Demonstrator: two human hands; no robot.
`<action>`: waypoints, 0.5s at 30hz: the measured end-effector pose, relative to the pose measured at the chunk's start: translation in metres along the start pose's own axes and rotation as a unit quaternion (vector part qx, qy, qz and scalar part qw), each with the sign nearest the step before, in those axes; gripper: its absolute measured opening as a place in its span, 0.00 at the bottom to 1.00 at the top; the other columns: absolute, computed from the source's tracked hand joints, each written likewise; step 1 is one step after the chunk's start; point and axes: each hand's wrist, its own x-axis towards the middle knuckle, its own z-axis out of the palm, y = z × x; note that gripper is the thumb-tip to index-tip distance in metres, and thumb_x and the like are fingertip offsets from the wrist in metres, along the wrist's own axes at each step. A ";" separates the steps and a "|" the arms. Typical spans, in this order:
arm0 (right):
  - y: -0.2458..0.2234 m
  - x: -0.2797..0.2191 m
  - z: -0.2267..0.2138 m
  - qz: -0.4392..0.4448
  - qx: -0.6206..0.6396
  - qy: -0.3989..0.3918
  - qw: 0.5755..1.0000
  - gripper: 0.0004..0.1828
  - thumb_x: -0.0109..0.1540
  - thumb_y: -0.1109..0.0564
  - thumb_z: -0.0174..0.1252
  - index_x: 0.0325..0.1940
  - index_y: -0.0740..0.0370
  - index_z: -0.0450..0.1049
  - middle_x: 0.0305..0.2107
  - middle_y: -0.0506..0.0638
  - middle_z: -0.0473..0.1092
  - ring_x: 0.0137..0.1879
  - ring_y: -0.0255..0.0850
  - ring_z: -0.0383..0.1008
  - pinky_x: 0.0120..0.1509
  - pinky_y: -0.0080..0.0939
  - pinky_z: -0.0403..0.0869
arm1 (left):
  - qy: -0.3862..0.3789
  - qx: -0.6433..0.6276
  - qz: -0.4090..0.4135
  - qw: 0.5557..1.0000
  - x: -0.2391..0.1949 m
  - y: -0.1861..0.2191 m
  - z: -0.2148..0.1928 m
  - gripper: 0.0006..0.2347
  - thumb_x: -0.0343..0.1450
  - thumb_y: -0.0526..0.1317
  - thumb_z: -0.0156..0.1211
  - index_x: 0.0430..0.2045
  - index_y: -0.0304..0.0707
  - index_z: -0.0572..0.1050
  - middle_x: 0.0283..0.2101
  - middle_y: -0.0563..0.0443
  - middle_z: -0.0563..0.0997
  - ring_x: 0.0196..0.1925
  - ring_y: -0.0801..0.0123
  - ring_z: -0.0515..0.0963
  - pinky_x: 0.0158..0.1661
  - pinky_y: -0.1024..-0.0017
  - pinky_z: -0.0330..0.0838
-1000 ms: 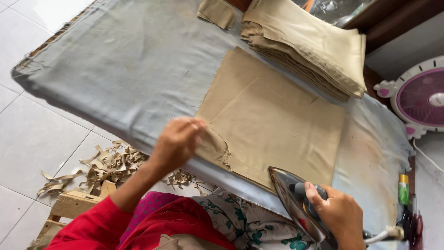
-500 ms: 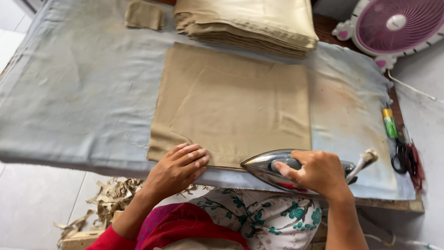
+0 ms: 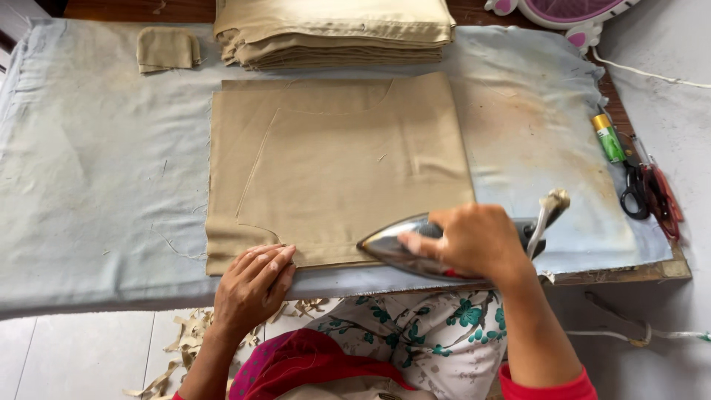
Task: The person irons a large piece of beige fabric on a table, smoothing it with an iron. They then fold the fabric and iron smaller pieces, stacking them on the table.
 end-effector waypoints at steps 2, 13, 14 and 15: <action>-0.004 -0.001 -0.001 -0.011 -0.008 0.001 1.000 0.41 0.53 0.13 0.41 0.39 0.42 0.82 0.33 0.51 0.80 0.49 0.50 0.81 0.56 0.51 0.76 | -0.001 -0.001 -0.005 1.000 0.001 -0.002 0.002 0.09 0.69 0.38 0.65 0.41 0.38 0.83 0.37 0.47 0.84 0.41 0.56 0.86 0.47 0.63 0.78; -0.047 0.015 -0.012 -0.060 0.017 0.064 0.996 0.44 0.56 0.16 0.39 0.40 0.52 0.83 0.32 0.60 0.79 0.48 0.59 0.80 0.55 0.58 0.76 | -0.021 -0.020 -0.029 0.999 0.001 -0.001 -0.007 0.08 0.70 0.34 0.64 0.41 0.37 0.83 0.36 0.46 0.85 0.40 0.54 0.86 0.43 0.63 0.79; -0.053 0.008 -0.007 -0.085 0.017 0.050 0.995 0.41 0.58 0.17 0.41 0.40 0.49 0.83 0.31 0.56 0.79 0.46 0.54 0.81 0.54 0.54 0.76 | -0.025 -0.008 -0.030 0.999 0.000 -0.004 -0.009 0.08 0.70 0.34 0.63 0.42 0.38 0.83 0.37 0.45 0.84 0.40 0.53 0.86 0.43 0.62 0.79; -0.059 0.001 0.000 -0.109 0.017 0.035 0.993 0.38 0.59 0.17 0.43 0.40 0.45 0.83 0.30 0.52 0.80 0.45 0.50 0.82 0.54 0.50 0.77 | -0.030 0.003 -0.032 0.999 -0.002 -0.006 -0.010 0.09 0.71 0.34 0.63 0.42 0.38 0.83 0.37 0.45 0.84 0.41 0.52 0.85 0.43 0.61 0.79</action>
